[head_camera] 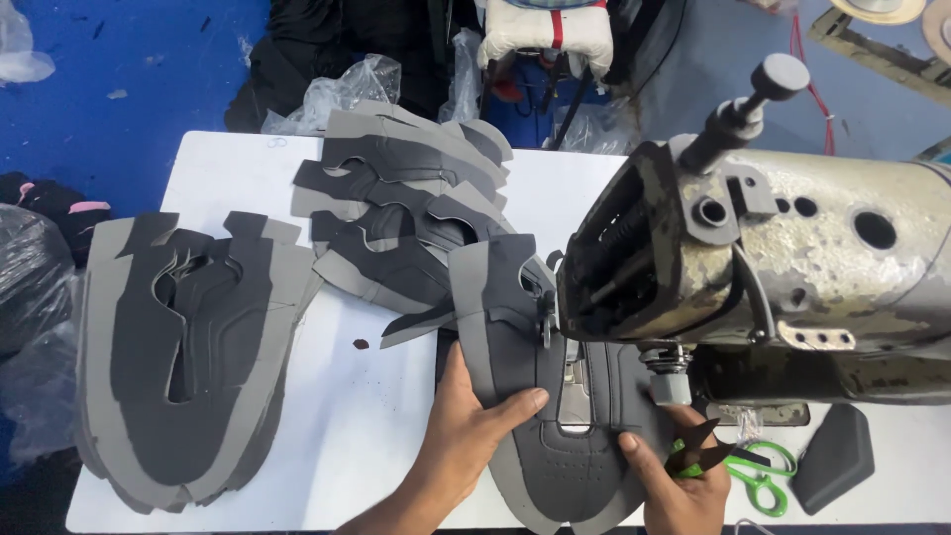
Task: Stitch various shoe upper components together using an industrial sewing machine.
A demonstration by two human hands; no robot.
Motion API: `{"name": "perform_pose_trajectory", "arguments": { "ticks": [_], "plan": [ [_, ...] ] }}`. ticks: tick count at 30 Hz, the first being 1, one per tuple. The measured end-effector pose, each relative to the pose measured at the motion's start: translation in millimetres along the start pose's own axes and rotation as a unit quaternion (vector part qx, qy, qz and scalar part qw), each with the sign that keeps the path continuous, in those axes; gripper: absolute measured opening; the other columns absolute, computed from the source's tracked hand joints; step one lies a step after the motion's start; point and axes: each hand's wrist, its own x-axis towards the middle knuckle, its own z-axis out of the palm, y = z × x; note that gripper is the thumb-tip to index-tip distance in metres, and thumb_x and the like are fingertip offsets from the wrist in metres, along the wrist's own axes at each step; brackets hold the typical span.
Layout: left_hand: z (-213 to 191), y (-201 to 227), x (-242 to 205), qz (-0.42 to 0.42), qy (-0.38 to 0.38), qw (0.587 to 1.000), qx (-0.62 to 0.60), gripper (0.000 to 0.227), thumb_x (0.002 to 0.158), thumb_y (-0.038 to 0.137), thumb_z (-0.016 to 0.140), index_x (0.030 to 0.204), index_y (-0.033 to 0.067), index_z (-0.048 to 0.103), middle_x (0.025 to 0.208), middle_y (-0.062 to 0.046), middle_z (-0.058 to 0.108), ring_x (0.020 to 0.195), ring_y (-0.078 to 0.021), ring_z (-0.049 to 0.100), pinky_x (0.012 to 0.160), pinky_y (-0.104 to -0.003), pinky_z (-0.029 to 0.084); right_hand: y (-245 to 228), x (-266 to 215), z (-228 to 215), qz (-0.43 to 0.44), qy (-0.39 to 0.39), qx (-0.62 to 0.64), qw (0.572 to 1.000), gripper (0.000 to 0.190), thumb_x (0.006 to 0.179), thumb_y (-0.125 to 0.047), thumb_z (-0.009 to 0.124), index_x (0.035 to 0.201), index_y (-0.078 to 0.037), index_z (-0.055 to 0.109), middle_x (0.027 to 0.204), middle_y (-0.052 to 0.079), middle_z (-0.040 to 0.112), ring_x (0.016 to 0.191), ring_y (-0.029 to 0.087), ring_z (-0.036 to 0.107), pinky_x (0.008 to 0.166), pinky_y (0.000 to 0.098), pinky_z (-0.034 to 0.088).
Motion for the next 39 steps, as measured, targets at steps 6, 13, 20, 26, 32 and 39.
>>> {"name": "perform_pose_trajectory", "arguments": {
  "ticks": [6,13,20,26,32,39],
  "plan": [
    [2,1,-4,-0.006,0.009,0.999,0.042,0.064,0.077,0.005,0.078,0.132,0.0021,0.045,0.118,-0.015,0.064,0.105,-0.0189,0.067,0.091,-0.035,0.058,-37,-5,22,-0.064,-0.019,0.035,0.997,0.082,0.074,0.013,0.072,0.149,0.006,0.039,0.134,0.016,0.061,0.117,0.023,0.065,0.097,0.0345,0.052],
    [6,2,-5,0.006,0.022,0.996,0.090,0.065,0.075,0.003,0.076,0.132,0.0037,0.043,0.117,-0.013,0.063,0.102,-0.0156,0.065,0.088,-0.032,0.057,-35,-3,19,0.019,-0.032,0.096,0.995,0.099,0.074,0.016,0.067,0.163,0.002,0.027,0.134,0.024,0.064,0.119,0.029,0.064,0.101,0.0383,0.049],
    [9,1,-6,-0.002,0.021,0.998,0.056,0.065,0.077,-0.005,0.070,0.133,0.0058,0.039,0.117,-0.010,0.062,0.101,-0.0140,0.064,0.088,-0.031,0.057,-36,-2,20,0.017,-0.020,0.035,0.999,0.085,0.076,0.013,0.069,0.155,0.006,0.038,0.139,0.021,0.061,0.122,0.027,0.064,0.100,0.0368,0.050],
    [10,-1,-6,0.010,0.024,0.997,0.067,0.064,0.077,-0.004,0.071,0.132,0.0052,0.040,0.117,-0.010,0.061,0.101,-0.0148,0.064,0.088,-0.031,0.056,-29,0,18,-0.001,-0.029,0.028,0.999,0.084,0.076,0.012,0.070,0.154,0.007,0.039,0.139,0.021,0.061,0.122,0.027,0.063,0.100,0.0355,0.050],
    [10,0,-6,0.013,0.053,0.993,0.109,0.068,0.073,0.004,0.076,0.132,0.0069,0.043,0.118,-0.010,0.062,0.106,-0.0159,0.062,0.092,-0.032,0.053,-15,8,10,-0.053,-0.043,-0.021,0.997,0.086,0.073,0.012,0.074,0.152,0.008,0.039,0.137,0.022,0.062,0.123,0.027,0.063,0.103,0.0343,0.048],
    [8,-2,-7,0.006,0.046,0.995,0.088,0.068,0.072,0.005,0.077,0.132,0.0060,0.043,0.118,-0.011,0.062,0.107,-0.0165,0.062,0.092,-0.032,0.055,1,9,4,-0.044,-0.023,-0.041,0.998,0.087,0.073,0.012,0.075,0.153,0.008,0.041,0.133,0.023,0.066,0.117,0.027,0.066,0.100,0.0346,0.050]
  ]
}}
